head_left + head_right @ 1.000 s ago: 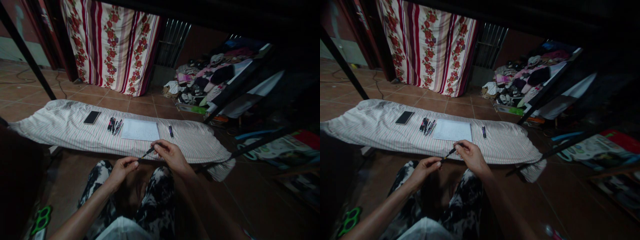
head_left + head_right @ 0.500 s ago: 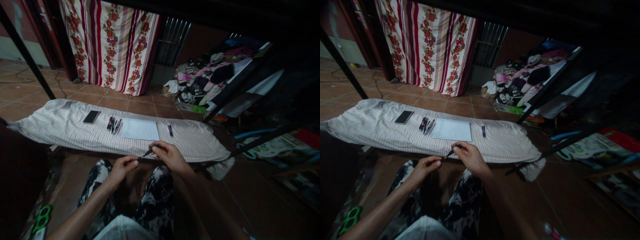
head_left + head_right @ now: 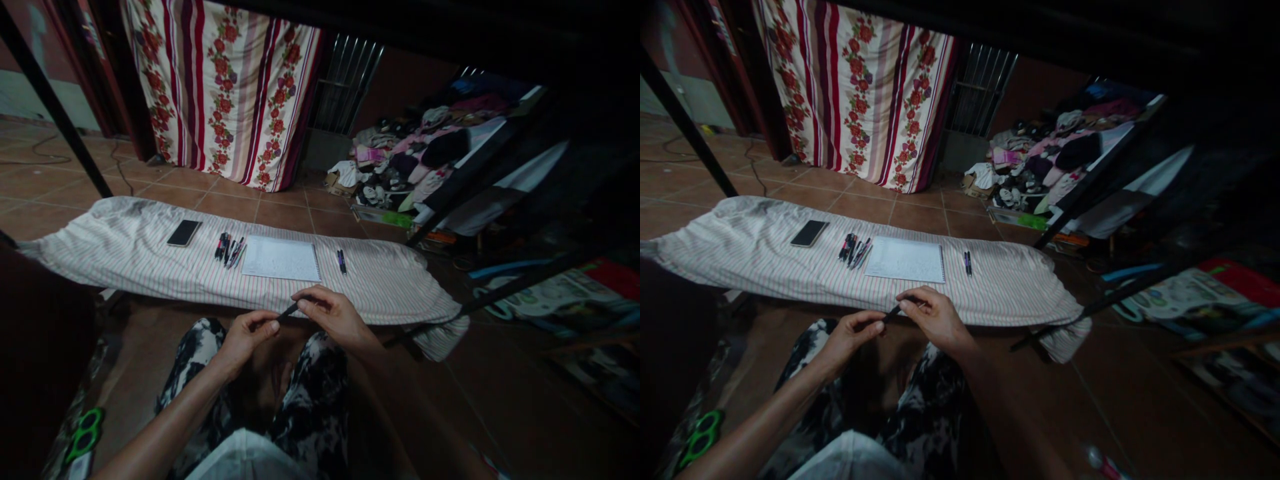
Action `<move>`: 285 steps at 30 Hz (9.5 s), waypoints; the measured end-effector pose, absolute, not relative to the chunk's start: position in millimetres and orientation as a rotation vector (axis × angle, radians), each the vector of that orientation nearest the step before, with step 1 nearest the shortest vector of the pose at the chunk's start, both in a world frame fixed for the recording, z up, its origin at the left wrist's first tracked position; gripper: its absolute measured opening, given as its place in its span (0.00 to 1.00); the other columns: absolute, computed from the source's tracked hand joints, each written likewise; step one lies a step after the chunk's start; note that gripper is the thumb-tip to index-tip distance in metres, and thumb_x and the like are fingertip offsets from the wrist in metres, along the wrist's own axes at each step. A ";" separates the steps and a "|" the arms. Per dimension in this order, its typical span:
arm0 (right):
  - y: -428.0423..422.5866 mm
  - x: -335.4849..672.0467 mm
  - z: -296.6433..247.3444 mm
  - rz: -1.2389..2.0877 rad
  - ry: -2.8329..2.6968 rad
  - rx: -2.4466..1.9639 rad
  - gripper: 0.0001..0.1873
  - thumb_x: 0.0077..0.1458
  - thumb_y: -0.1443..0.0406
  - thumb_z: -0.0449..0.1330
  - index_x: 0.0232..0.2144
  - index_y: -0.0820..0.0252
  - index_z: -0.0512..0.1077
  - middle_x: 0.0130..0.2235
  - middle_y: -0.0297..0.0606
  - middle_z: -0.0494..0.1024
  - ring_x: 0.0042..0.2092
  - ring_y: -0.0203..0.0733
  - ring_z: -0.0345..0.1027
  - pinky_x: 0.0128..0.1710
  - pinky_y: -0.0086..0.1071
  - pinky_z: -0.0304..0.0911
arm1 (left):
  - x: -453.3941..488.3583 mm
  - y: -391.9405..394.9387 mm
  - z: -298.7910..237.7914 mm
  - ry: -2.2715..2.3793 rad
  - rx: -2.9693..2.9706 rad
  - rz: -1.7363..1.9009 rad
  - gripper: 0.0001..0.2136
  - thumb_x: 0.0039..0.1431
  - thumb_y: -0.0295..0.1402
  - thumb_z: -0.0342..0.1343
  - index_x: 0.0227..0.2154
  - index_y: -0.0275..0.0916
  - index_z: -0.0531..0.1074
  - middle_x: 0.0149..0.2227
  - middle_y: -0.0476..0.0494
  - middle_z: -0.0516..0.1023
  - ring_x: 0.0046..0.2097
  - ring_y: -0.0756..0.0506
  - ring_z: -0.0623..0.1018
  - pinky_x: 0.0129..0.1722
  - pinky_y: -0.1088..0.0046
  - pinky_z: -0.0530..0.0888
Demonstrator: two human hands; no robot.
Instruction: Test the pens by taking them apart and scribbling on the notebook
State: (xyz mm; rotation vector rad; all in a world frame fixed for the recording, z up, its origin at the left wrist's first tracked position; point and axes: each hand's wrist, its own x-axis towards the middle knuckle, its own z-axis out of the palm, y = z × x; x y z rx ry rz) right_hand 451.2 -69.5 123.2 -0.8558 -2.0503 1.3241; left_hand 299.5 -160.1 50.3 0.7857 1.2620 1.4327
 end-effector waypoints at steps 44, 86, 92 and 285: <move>-80.8 450.0 143.7 0.365 -2.829 -1.153 0.25 0.58 0.55 0.46 0.17 0.60 0.70 0.19 0.35 0.70 0.23 0.34 0.58 0.24 0.30 0.41 | 308.5 -168.6 51.7 1.477 1.288 1.463 0.06 0.49 0.31 0.57 0.29 0.38 0.76 0.30 0.46 0.76 0.36 0.46 0.75 0.37 0.72 0.70; -81.2 433.4 92.3 1.927 -1.443 -0.852 0.12 0.44 0.62 0.64 0.32 0.61 0.72 0.35 0.40 0.78 0.25 0.28 0.64 0.23 0.23 0.55 | 302.9 -170.0 45.4 1.425 0.960 1.448 0.09 0.46 0.36 0.59 0.28 0.36 0.77 0.26 0.48 0.74 0.30 0.49 0.71 0.32 0.76 0.67; -82.5 439.2 91.2 2.001 -1.436 -0.771 0.15 0.46 0.64 0.63 0.39 0.61 0.72 0.40 0.41 0.77 0.34 0.33 0.70 0.33 0.27 0.63 | 302.2 -169.7 41.4 1.389 0.881 1.469 0.10 0.45 0.36 0.60 0.29 0.36 0.76 0.27 0.47 0.76 0.31 0.48 0.73 0.33 0.74 0.68; -105.6 446.8 54.4 1.916 -1.627 -0.364 0.36 0.46 0.71 0.63 0.56 0.48 0.57 0.60 0.36 0.58 0.58 0.42 0.56 0.57 0.38 0.54 | 317.7 -151.0 77.0 0.725 0.005 1.571 0.08 0.57 0.22 0.49 0.29 0.28 0.73 0.26 0.40 0.78 0.26 0.49 0.78 0.27 0.78 0.76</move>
